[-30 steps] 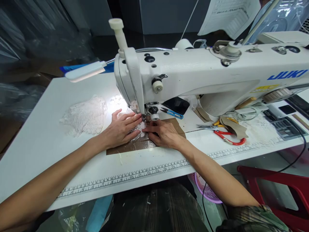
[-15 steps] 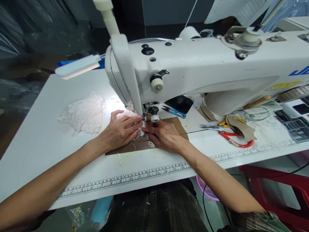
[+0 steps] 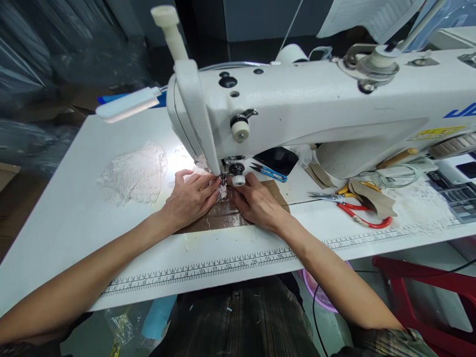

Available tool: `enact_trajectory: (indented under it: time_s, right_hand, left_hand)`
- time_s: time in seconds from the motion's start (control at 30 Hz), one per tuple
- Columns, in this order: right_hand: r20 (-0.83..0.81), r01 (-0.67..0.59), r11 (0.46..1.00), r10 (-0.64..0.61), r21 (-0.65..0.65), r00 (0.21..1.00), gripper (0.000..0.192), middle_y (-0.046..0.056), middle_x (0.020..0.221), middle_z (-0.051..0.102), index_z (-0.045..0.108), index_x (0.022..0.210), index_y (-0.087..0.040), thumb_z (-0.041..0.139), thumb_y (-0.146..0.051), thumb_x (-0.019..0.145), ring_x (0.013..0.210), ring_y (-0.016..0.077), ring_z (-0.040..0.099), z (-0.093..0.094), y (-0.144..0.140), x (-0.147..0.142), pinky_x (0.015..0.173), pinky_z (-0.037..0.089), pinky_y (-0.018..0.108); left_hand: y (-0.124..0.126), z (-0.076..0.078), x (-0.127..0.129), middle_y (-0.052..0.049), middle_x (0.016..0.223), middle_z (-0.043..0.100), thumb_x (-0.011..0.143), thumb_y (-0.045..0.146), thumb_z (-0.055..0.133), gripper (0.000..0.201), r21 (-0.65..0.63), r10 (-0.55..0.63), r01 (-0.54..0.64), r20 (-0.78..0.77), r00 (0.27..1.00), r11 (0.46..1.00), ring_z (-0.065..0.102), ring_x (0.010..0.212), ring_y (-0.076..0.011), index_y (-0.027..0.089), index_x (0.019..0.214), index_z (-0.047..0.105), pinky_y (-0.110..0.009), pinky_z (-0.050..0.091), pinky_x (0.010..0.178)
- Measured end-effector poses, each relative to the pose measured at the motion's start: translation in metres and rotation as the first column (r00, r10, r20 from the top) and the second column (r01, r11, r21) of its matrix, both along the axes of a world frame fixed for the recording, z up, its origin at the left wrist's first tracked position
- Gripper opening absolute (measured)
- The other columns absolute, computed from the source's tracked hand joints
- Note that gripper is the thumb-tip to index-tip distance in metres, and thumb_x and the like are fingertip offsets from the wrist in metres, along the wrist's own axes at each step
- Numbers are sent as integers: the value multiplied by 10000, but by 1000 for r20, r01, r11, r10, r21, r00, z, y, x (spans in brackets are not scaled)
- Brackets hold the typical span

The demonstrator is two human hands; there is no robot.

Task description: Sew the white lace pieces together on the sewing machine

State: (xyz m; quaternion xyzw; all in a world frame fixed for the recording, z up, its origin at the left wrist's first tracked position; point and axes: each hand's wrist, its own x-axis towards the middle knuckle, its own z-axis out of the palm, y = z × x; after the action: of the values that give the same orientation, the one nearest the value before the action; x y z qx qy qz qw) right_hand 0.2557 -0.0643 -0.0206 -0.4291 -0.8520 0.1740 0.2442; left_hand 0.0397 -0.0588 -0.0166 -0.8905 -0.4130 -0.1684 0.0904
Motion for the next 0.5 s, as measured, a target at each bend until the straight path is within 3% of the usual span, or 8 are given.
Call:
enact_trajectory:
  time_s: [0.13,0.27,0.37,0.5]
  right_hand:
    - [-33,56,997,-54,59,998,302,117,1036,597,648,1125,-149,453,-218,906,875,197,583,1,5,4,764,491,326]
    - [-12,85,992,-84,89,996,262,128,1029,614,683,970,-136,444,-206,888,928,226,575,-3,10,6,782,483,351]
    - [-4,71,994,-71,82,997,256,121,1024,627,682,953,-142,444,-207,886,923,221,581,-5,11,7,778,480,345]
    - [10,52,997,-53,62,999,266,117,994,643,683,882,-148,427,-217,901,885,208,593,-4,11,7,752,479,334]
  left_hand:
    - [4,9,-10,-123,1134,640,934,223,491,221,35,-62,61,39,997,998,593,956,-237,151,1106,611,-471,345,916]
    - [14,20,-25,-96,1073,666,917,186,519,147,7,-308,308,72,949,951,618,919,-186,151,1013,625,-391,422,872]
    - [18,17,-28,-79,1032,684,907,192,547,132,-47,-428,434,102,898,899,631,910,-170,155,1000,633,-358,458,845]
    - [19,4,-23,-58,988,699,915,161,534,124,-36,-410,417,124,904,908,641,844,-149,174,937,656,-336,486,784]
